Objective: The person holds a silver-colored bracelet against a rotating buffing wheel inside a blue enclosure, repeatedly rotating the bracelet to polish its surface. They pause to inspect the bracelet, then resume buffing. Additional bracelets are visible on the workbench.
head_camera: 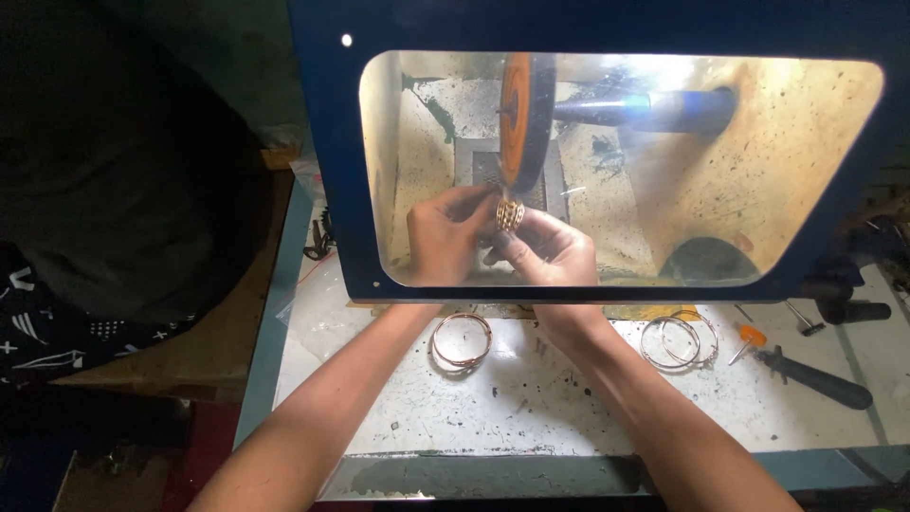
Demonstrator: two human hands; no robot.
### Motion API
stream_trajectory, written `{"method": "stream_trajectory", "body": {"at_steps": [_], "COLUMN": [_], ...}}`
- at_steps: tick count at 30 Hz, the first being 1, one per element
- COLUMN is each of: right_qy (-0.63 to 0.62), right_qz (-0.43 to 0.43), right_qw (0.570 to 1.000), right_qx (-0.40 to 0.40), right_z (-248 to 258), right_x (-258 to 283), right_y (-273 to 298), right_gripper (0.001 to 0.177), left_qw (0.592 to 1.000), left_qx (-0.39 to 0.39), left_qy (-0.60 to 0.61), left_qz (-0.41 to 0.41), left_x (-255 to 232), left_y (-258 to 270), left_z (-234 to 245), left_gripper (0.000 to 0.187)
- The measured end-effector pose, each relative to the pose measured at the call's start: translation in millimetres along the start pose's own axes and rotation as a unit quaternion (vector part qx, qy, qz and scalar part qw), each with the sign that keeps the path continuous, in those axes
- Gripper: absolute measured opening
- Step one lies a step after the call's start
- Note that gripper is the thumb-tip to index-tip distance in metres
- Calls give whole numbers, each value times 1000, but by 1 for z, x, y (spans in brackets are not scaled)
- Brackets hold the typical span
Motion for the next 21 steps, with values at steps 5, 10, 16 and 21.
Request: {"method": "stream_trajectory", "body": {"at_steps": [5, 10, 16, 21], "right_qy": [-53, -120, -197, -212], "right_qz": [-59, -89, -130, -124], "right_qw": [997, 988, 971, 968], "right_qx": [-22, -39, -47, -49], "right_z": [-16, -19, -20, -21], "right_x": [6, -8, -21, -25], "right_y": [0, -6, -10, -12], "right_gripper": [34, 35, 33, 31], "left_qw": [998, 995, 991, 991], "left_qx": [18, 18, 14, 22], "left_qy": [4, -12, -14, -61], "left_qz": [65, 101, 133, 114], "left_x": [2, 17, 12, 2], "left_y": [-3, -10, -11, -11], "left_z": [0, -1, 1, 1], "left_gripper": [24, 23, 21, 18]}}
Point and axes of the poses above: each hand's wrist, its own y-axis away from the middle knuckle, its own z-axis out of the back of the hand, x = y × z, the point moved 6 cm from there along -y, towards the middle knuckle, and after that the axes turned 15 degrees about -x, right-handed, at the moved point
